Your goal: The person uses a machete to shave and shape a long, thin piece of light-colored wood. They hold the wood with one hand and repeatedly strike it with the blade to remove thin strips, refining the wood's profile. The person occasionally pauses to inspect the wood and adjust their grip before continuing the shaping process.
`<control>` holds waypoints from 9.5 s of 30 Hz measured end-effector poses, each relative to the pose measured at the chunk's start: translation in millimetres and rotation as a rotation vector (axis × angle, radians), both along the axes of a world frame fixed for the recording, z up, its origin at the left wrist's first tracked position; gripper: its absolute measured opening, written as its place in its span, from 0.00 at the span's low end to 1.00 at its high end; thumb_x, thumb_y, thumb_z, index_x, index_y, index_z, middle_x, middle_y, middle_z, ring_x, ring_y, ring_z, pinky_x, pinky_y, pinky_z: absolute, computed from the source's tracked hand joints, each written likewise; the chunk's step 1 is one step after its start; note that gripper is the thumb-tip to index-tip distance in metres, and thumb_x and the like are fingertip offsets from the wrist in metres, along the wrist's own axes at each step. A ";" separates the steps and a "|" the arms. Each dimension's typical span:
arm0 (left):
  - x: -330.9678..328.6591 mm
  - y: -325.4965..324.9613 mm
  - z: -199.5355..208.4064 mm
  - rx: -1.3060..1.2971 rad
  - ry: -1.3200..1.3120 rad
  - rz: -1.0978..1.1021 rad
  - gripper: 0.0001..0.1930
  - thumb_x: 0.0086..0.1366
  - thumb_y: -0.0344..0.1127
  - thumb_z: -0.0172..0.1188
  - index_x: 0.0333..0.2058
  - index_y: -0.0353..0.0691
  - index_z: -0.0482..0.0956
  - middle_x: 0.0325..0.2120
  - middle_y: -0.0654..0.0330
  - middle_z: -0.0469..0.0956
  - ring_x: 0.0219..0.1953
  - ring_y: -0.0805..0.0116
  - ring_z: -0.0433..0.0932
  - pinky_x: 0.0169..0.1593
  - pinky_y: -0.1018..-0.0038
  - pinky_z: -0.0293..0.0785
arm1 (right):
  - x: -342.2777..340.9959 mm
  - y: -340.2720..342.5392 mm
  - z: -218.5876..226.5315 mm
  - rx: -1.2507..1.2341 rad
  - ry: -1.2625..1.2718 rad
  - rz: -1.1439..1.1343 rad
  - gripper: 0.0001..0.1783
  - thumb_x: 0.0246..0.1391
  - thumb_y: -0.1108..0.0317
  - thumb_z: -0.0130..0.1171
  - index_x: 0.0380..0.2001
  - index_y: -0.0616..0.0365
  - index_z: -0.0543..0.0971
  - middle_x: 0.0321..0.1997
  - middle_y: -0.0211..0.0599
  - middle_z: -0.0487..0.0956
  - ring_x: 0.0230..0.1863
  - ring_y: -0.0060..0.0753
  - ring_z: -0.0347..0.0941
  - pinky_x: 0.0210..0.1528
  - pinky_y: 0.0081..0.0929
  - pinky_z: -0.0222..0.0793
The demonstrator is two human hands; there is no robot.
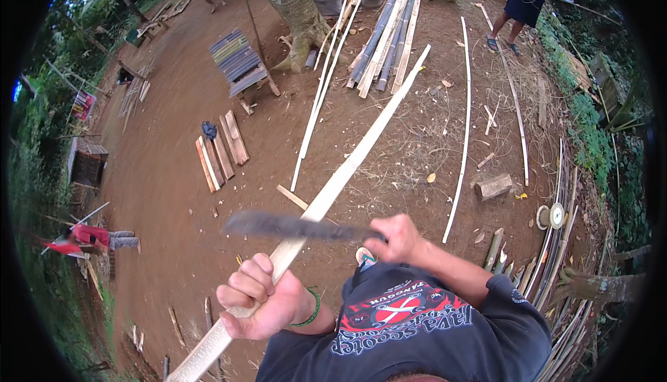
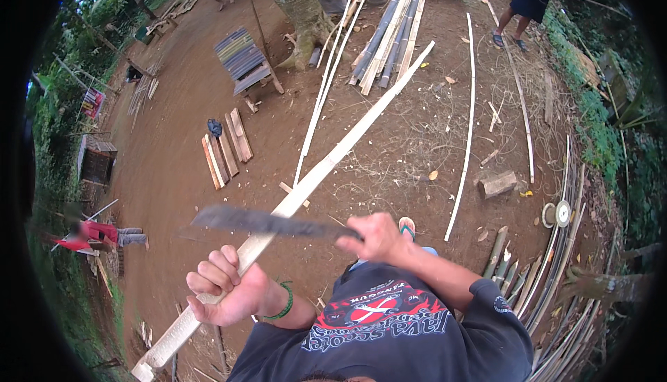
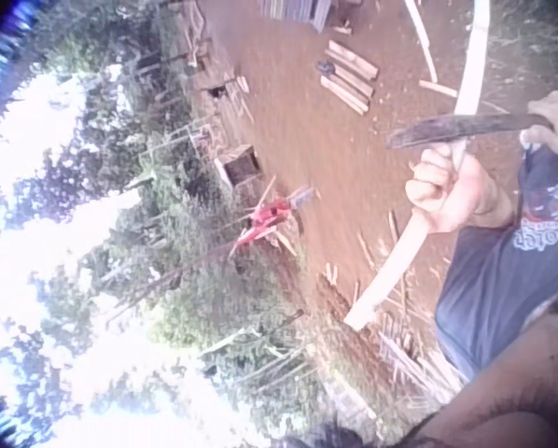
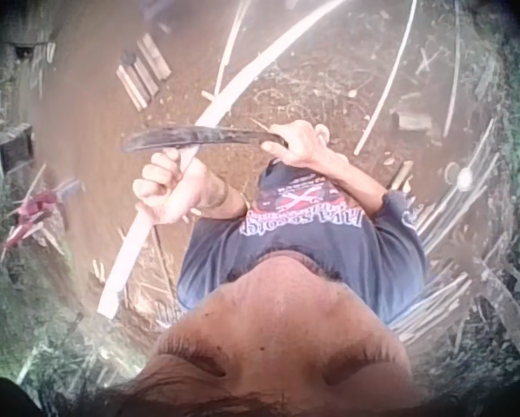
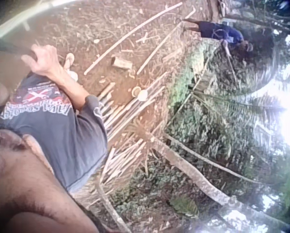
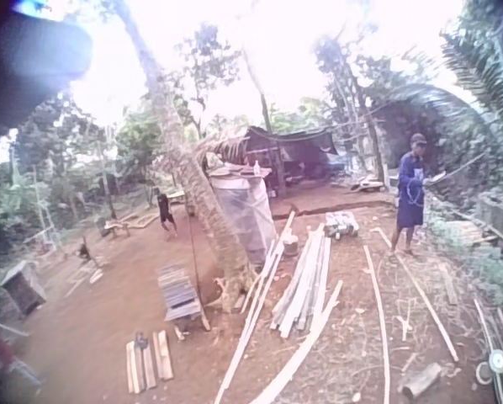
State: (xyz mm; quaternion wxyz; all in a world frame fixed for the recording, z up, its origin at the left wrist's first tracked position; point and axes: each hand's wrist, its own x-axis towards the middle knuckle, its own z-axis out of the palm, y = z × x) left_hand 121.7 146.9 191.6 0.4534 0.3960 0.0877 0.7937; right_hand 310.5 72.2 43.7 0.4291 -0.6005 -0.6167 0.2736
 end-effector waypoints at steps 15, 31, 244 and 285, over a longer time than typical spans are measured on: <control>-8.0 -8.5 -25.3 0.205 0.121 -0.204 0.21 0.62 0.47 0.50 0.17 0.48 0.51 0.07 0.69 0.50 0.11 0.78 0.45 0.21 0.75 0.43 | 77.7 16.9 -79.9 -0.524 0.000 -0.392 0.36 0.64 0.41 0.45 0.19 0.64 0.79 0.13 0.51 0.73 0.20 0.45 0.75 0.27 0.46 0.69; 8.1 -4.4 -5.4 0.079 0.063 -0.012 0.19 0.63 0.44 0.48 0.18 0.50 0.51 0.08 0.70 0.50 0.12 0.79 0.45 0.21 0.76 0.44 | 119.3 42.7 -77.2 -0.553 0.015 -0.300 0.40 0.61 0.34 0.43 0.24 0.66 0.81 0.17 0.56 0.76 0.23 0.56 0.77 0.30 0.49 0.70; -77.7 -93.7 -217.3 -0.650 -0.635 0.962 0.23 0.76 0.57 0.38 0.33 0.44 0.65 0.13 0.69 0.59 0.12 0.80 0.57 0.16 0.80 0.54 | -422.4 101.7 92.4 1.667 -0.749 2.151 0.37 0.58 0.26 0.44 0.17 0.48 0.73 0.09 0.27 0.70 0.08 0.26 0.64 0.12 0.29 0.64; -94.7 -108.3 -244.6 -0.710 -0.675 0.884 0.19 0.76 0.51 0.42 0.31 0.44 0.66 0.14 0.70 0.61 0.12 0.80 0.58 0.16 0.80 0.54 | -542.5 78.5 106.6 1.487 -1.047 1.948 0.37 0.57 0.28 0.47 0.18 0.52 0.76 0.09 0.39 0.73 0.11 0.42 0.73 0.16 0.38 0.69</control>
